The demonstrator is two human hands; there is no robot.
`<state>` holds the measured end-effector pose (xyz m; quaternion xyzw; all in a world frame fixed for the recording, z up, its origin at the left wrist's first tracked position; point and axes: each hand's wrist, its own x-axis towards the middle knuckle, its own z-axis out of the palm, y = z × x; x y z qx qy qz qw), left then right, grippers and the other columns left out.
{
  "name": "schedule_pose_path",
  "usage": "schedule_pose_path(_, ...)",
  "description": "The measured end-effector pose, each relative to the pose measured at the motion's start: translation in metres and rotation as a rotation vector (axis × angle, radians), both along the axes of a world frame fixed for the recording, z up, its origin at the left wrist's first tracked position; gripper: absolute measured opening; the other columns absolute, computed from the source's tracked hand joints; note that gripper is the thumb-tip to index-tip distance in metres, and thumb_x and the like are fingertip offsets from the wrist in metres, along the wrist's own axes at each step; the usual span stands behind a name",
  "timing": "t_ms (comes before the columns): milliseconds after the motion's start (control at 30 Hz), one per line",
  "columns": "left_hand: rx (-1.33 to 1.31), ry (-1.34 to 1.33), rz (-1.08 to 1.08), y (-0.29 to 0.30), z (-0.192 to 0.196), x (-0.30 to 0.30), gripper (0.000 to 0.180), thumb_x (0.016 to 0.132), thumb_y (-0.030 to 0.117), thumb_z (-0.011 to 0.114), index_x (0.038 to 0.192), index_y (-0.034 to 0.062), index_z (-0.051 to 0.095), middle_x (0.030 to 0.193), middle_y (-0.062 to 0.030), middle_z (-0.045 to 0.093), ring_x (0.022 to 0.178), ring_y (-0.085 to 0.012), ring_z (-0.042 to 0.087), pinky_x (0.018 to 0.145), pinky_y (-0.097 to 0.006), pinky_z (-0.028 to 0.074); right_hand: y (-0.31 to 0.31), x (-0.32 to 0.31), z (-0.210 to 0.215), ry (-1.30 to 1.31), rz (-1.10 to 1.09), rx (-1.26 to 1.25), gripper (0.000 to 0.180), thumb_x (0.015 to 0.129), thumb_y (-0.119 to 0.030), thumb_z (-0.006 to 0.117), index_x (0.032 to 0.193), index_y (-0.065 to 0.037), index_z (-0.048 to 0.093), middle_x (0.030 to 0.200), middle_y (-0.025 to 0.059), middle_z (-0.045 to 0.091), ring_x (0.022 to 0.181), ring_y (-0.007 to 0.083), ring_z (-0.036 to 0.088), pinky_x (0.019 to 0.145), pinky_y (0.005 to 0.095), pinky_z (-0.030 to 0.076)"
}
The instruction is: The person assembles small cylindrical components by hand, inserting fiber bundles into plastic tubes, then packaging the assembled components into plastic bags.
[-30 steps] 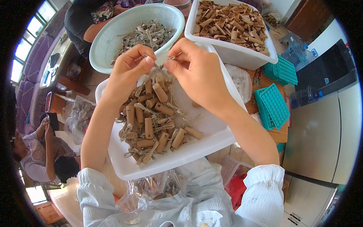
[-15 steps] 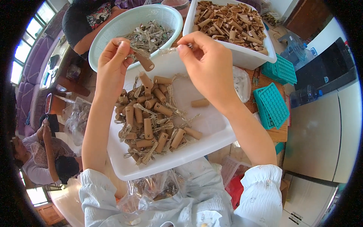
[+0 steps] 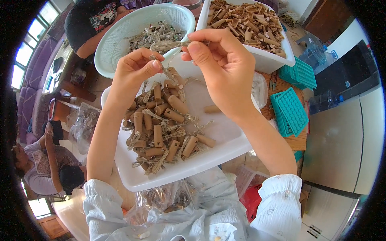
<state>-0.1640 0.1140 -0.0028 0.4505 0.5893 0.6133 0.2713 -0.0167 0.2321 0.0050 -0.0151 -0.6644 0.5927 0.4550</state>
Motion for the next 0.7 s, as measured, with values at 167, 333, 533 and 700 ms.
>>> schedule_pose_path(167, 0.054, -0.015, -0.128, 0.0005, -0.0014, 0.0008, 0.014, 0.081, 0.011, 0.062, 0.090, 0.0005, 0.060, 0.081, -0.0014, 0.060, 0.077, -0.0053, 0.055, 0.071, -0.019, 0.044, 0.0051, 0.0016, 0.0016, 0.030, -0.136, -0.009, 0.015, 0.085, -0.012, 0.057, 0.095, -0.001, 0.056, 0.080, 0.0058, 0.062, 0.070, 0.0117, 0.061, 0.061, 0.0195, 0.044)
schedule_pose_path(333, 0.128, -0.021, -0.193, -0.0028, -0.0024, 0.0006, 0.013, 0.083, 0.008, 0.059, 0.093, 0.0002, 0.058, 0.084, -0.0023, 0.060, 0.078, -0.0066, 0.057, 0.071, -0.019, 0.045, 0.0058, -0.0008, 0.0032, 0.003, -0.151, -0.082, 0.016, 0.085, -0.014, 0.056, 0.095, -0.001, 0.056, 0.079, 0.0054, 0.062, 0.068, 0.0122, 0.061, 0.061, 0.0203, 0.044)
schedule_pose_path(533, 0.096, -0.211, -0.254, -0.0034, 0.0026, 0.0051, 0.014, 0.086, 0.010, 0.055, 0.095, 0.0000, 0.054, 0.085, -0.0033, 0.058, 0.075, -0.0113, 0.062, 0.063, -0.020, 0.050, 0.0065, -0.0004, 0.0021, -0.056, -0.086, -0.131, 0.015, 0.085, -0.013, 0.055, 0.094, -0.002, 0.056, 0.076, 0.0054, 0.061, 0.063, 0.0105, 0.059, 0.058, 0.0205, 0.045)
schedule_pose_path(700, 0.057, -0.217, -0.212, -0.0050, 0.0043, 0.0051, 0.013, 0.086, 0.011, 0.054, 0.095, 0.0002, 0.053, 0.084, -0.0032, 0.057, 0.070, -0.0122, 0.063, 0.060, -0.020, 0.050, 0.0033, -0.0003, 0.0028, 0.000, -0.086, -0.075, 0.013, 0.085, -0.011, 0.056, 0.092, -0.001, 0.057, 0.076, 0.0054, 0.061, 0.062, 0.0084, 0.057, 0.056, 0.0197, 0.045)
